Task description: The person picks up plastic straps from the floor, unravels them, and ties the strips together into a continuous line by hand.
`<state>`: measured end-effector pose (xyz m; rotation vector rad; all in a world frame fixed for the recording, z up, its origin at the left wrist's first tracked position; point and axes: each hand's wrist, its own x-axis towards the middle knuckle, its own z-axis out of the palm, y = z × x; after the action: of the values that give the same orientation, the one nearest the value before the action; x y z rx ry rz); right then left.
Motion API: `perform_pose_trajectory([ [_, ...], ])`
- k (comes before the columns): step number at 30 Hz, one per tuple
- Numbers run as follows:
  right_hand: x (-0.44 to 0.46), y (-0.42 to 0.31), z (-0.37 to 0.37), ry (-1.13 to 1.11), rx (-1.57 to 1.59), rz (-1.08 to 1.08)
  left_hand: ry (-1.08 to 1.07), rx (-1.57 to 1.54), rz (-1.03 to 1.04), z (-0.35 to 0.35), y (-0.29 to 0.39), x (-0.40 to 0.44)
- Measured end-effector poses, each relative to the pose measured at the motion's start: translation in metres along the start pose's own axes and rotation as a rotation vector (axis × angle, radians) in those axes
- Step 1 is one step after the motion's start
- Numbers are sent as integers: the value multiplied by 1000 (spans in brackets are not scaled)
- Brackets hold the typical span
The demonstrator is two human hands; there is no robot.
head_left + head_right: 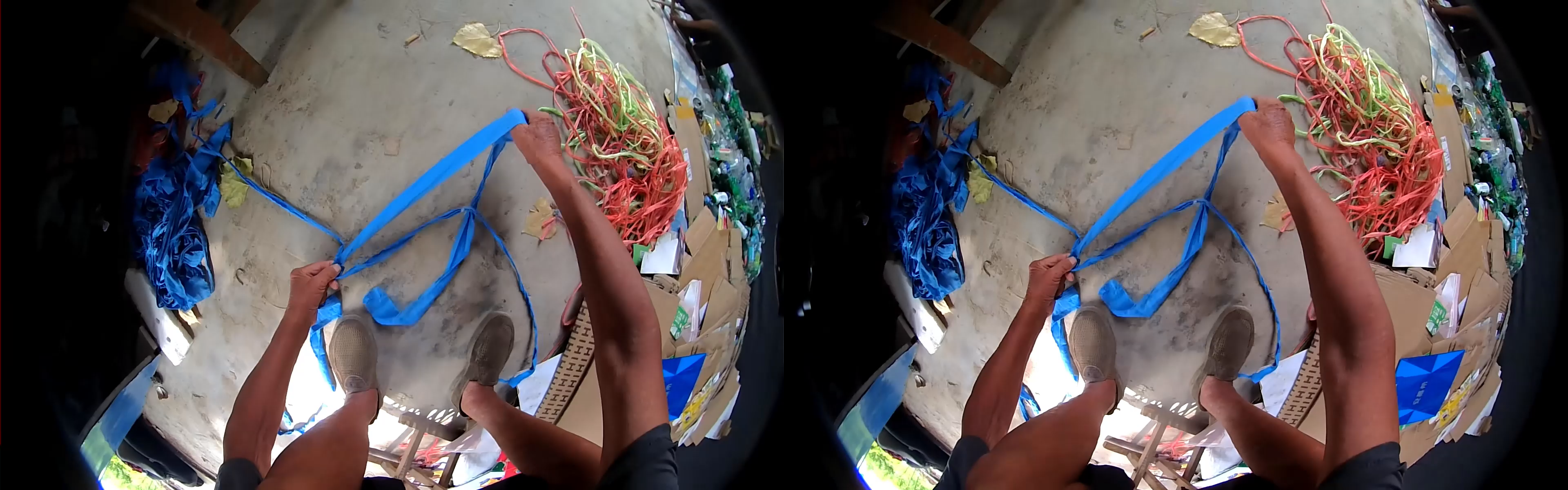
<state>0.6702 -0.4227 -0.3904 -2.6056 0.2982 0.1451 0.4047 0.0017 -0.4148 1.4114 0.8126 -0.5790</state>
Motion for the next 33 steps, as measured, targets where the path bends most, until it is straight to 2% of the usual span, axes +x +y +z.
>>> perform_pose_trajectory([
  [3,11,-11,-24,-83,388,317,-9,7,17,0,2,-2],
  [4,13,-13,-30,-70,555,341,-5,25,7,0,2,-2],
  [7,27,-15,-49,-100,762,354,11,42,3,1,2,-1],
  [12,58,-15,-71,0,846,314,12,55,-12,0,2,1],
  [15,71,-22,-80,74,1002,227,14,71,-14,0,1,3],
  [19,108,-15,-91,42,1130,220,9,77,-11,-1,-3,6],
  [28,172,-27,-121,114,622,-318,25,71,-15,4,6,2],
  [31,170,-62,-122,141,643,-219,21,73,-11,4,4,3],
  [33,178,-69,-116,171,509,-297,19,75,-13,3,4,3],
])
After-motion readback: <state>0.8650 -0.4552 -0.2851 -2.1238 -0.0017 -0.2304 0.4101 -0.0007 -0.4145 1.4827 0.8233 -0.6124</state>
